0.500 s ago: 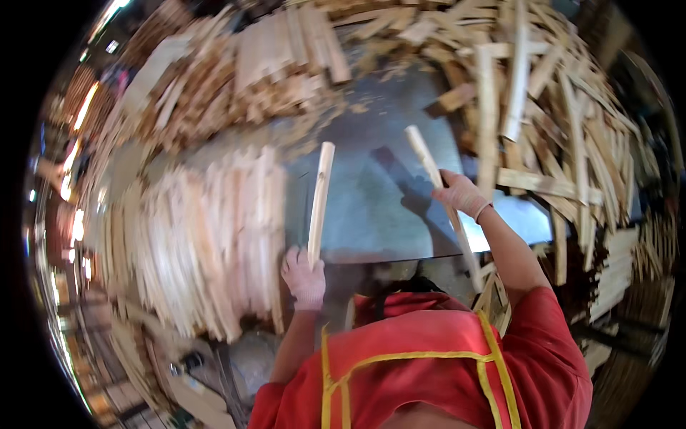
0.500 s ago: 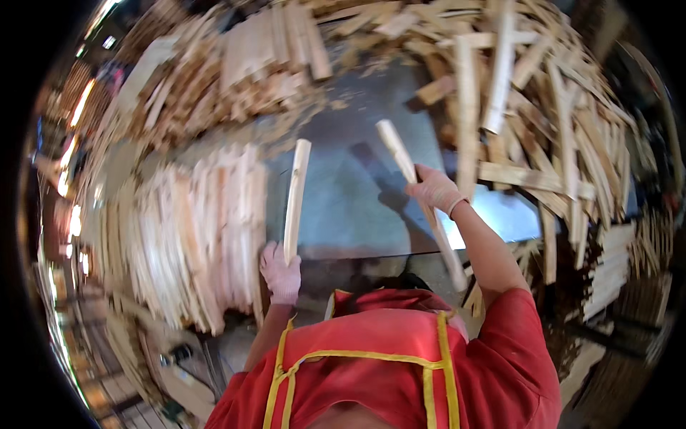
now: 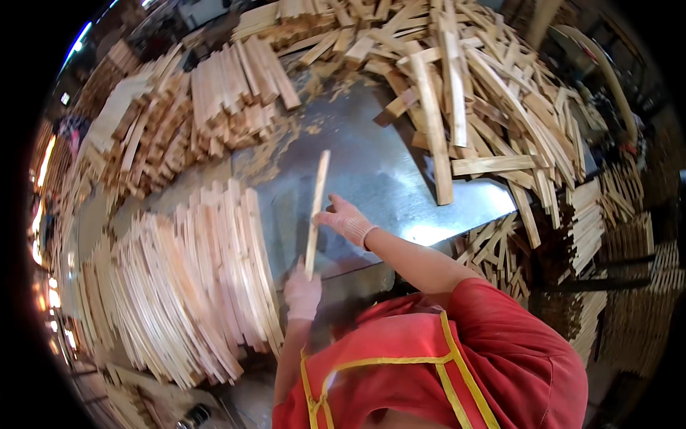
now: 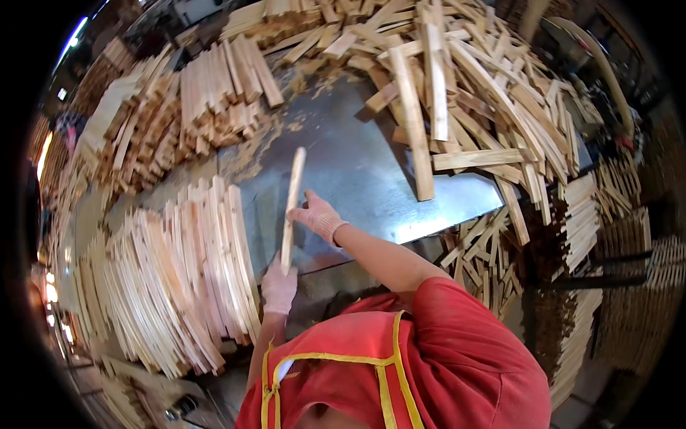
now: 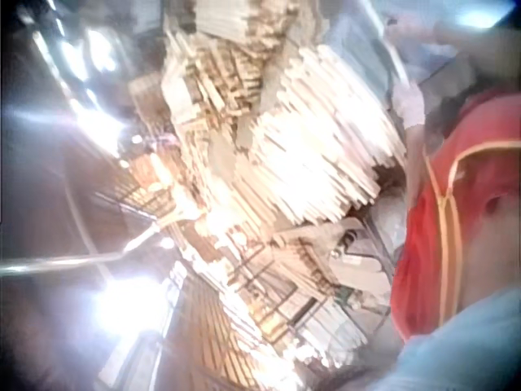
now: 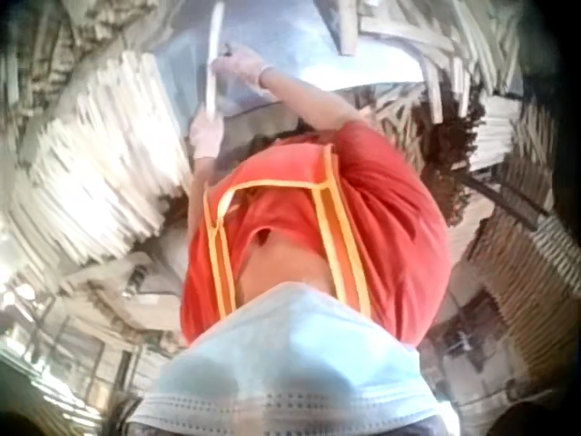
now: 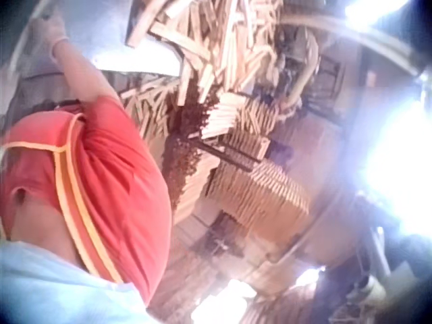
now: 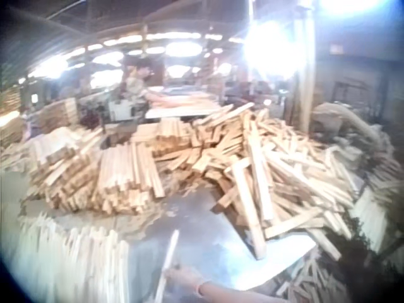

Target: The person sorts and stacks small wooden planks on a metal table in a workshop. They pick up individual pieces from a large pile, align them, and place them into a neat stack, occasionally adjusting the pile to access more wood.

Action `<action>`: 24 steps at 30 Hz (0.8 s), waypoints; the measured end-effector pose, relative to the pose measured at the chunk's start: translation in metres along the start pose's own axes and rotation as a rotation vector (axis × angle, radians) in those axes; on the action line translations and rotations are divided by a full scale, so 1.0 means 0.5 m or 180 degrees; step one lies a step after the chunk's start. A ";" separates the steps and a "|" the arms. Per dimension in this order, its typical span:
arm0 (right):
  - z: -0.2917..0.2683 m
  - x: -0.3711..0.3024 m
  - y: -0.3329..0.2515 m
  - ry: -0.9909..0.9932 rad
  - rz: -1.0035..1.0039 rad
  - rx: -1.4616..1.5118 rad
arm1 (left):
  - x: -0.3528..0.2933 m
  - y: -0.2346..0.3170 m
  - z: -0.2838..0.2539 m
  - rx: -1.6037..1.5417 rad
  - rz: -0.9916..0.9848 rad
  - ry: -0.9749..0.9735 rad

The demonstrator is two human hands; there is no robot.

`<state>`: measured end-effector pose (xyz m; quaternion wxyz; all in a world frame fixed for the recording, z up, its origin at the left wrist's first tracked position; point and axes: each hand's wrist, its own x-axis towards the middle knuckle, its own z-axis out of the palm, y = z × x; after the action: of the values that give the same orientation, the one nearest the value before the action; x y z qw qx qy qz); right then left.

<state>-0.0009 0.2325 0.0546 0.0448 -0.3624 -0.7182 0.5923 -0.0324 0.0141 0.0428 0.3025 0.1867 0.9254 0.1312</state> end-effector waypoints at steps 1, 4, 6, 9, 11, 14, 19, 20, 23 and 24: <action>-0.049 -0.004 -0.004 0.0019 -0.0370 -0.0535 | 0.005 -0.032 0.003 0.0334 0.0090 0.0399; -0.257 0.035 0.087 0.1697 -0.1346 -0.1933 | -0.017 -0.063 -0.014 0.1551 0.0615 0.1597; -0.388 0.037 0.107 0.2509 -0.1285 -0.2251 | 0.001 -0.121 -0.012 0.1759 0.0365 0.1995; -0.488 0.012 0.175 0.2769 -0.0324 -0.2597 | 0.030 -0.089 -0.039 0.1746 -0.0277 0.1696; -0.501 -0.002 0.206 0.2231 0.0114 -0.2586 | 0.036 -0.059 -0.043 0.1830 -0.0636 0.1319; -0.426 -0.042 0.203 0.1412 0.0061 -0.2432 | 0.053 -0.010 -0.013 0.1754 -0.0089 0.1485; -0.519 -0.004 0.171 0.2281 -0.1682 -0.2258 | 0.013 0.194 0.128 0.1067 0.0905 0.1006; -0.580 0.036 0.113 0.2338 -0.1092 -0.2142 | 0.018 0.202 0.173 0.1084 0.1093 0.0910; -0.742 0.174 0.047 0.2817 -0.0196 -0.1944 | -0.011 0.345 0.190 0.1084 0.1239 0.0538; -0.774 0.198 0.039 0.2736 0.0080 -0.1894 | -0.011 0.373 0.186 0.1338 0.1174 0.0353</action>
<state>0.1266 0.6070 0.1151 0.2235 -0.5784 -0.7679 0.1609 0.0781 0.1910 0.0393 0.1771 0.4031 0.8978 -0.0008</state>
